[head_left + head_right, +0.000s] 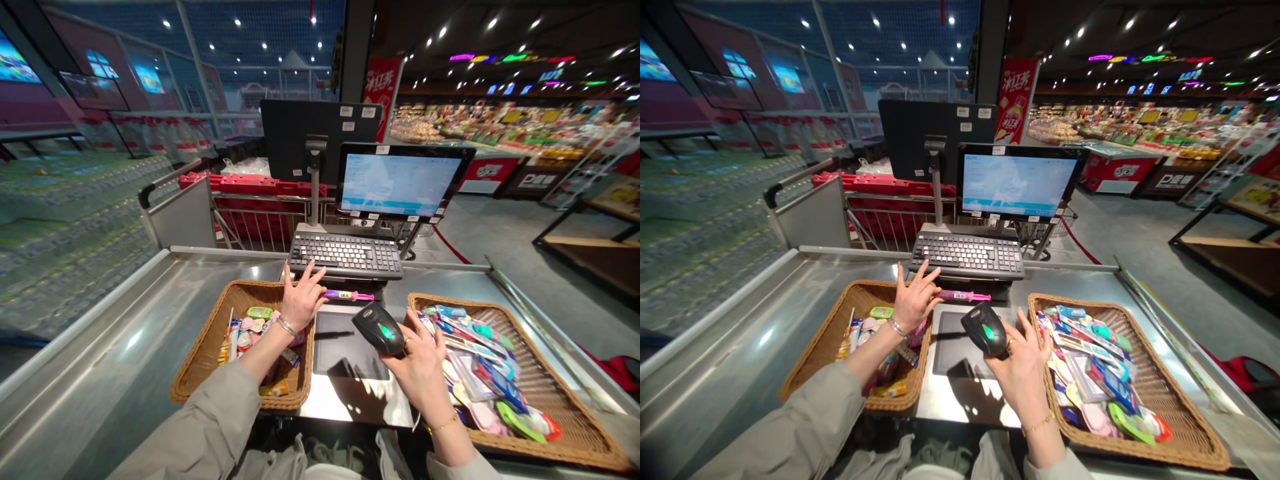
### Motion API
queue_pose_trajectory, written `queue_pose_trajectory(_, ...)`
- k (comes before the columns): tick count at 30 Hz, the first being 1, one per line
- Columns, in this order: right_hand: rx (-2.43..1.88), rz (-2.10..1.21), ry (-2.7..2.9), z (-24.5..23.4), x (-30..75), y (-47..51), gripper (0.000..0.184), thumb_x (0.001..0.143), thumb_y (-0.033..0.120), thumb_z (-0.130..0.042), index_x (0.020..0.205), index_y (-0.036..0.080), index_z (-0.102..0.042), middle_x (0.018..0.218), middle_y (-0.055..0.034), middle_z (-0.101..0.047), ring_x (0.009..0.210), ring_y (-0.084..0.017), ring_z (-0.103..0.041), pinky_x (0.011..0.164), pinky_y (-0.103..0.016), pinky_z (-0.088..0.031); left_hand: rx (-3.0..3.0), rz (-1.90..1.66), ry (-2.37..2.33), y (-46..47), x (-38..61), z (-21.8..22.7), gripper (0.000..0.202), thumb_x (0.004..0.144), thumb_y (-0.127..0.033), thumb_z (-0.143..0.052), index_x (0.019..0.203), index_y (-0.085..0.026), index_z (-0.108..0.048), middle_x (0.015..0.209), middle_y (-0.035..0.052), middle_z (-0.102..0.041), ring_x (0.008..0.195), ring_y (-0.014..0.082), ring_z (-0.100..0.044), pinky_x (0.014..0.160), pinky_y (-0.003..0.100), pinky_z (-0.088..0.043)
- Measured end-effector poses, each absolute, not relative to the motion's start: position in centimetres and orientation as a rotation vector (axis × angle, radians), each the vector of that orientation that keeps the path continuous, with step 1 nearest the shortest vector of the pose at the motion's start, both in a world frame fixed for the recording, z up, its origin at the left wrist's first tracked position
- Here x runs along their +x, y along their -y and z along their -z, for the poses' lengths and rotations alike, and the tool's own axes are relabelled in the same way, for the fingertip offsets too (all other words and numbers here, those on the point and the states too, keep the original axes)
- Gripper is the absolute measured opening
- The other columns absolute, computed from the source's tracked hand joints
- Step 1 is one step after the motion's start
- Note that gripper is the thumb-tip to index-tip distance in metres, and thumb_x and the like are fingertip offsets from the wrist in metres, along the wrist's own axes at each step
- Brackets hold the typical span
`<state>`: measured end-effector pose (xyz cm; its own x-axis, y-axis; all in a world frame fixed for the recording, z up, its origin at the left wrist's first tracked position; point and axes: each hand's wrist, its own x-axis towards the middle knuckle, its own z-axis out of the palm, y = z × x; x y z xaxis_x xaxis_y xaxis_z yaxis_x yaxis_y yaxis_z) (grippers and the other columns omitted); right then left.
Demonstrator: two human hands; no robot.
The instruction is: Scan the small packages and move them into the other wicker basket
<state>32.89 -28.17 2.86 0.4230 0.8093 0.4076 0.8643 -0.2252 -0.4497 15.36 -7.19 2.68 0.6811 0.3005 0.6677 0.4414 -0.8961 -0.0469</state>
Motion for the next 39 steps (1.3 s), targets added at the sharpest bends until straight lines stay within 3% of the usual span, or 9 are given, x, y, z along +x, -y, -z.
queue_pose_trajectory(12,-2.064,0.161,1.360,-1.9,33.8,28.7,0.020,0.074,0.037,-0.060,0.089,0.028,-0.071,0.113,-0.0023,-0.069,0.131,-0.033,-0.041,0.108,-0.064,-0.009,-2.683,1.046,0.567,7.5,16.1,-3.1,0.009,0.087,-0.028,-0.060,0.087,-0.019,-0.063,0.135,0.0096,-0.058,0.137,0.0331,-0.038,0.111,0.072,-0.002)
queue_pose_trajectory(20,-2.082,0.219,1.253,-2.0,34.5,29.4,0.018,0.071,0.041,-0.065,0.082,0.028,-0.071,0.111,-0.0024,-0.070,0.127,-0.033,-0.046,0.110,-0.061,-0.010,-2.693,1.076,0.515,7.7,17.3,-3.3,0.010,0.087,-0.028,-0.061,0.087,-0.020,-0.064,0.133,0.0096,-0.059,0.136,0.0337,-0.039,0.111,0.073,-0.002)
queue_pose_trajectory(24,-2.101,0.262,1.212,-2.1,35.1,30.0,0.022,0.072,0.041,-0.063,0.088,0.028,-0.072,0.111,-0.0038,-0.070,0.125,-0.033,-0.047,0.109,-0.061,-0.012,-2.695,1.103,0.472,7.8,18.1,-3.4,0.010,0.087,-0.028,-0.061,0.086,-0.019,-0.065,0.132,0.0109,-0.060,0.135,0.0340,-0.040,0.111,0.073,-0.003)
queue_pose_trajectory(34,-2.121,0.346,1.116,-2.0,36.4,31.8,0.026,0.074,0.048,-0.061,0.083,0.026,-0.071,0.104,-0.0054,-0.071,0.124,-0.032,-0.048,0.108,-0.061,-0.012,-2.708,1.149,0.376,8.6,20.2,-4.2,0.009,0.086,-0.028,-0.062,0.087,-0.019,-0.064,0.132,0.0109,-0.060,0.135,0.0337,-0.041,0.110,0.073,-0.003)
queue_pose_trajectory(39,-2.130,0.449,1.070,-2.1,36.9,32.6,0.031,0.076,0.052,-0.057,0.082,0.024,-0.070,0.104,-0.0080,-0.070,0.117,-0.032,-0.052,0.106,-0.060,-0.017,-2.713,1.171,0.315,9.2,21.3,-4.5,0.010,0.086,-0.029,-0.063,0.087,-0.019,-0.064,0.132,0.0099,-0.060,0.135,0.0331,-0.041,0.111,0.072,-0.003)
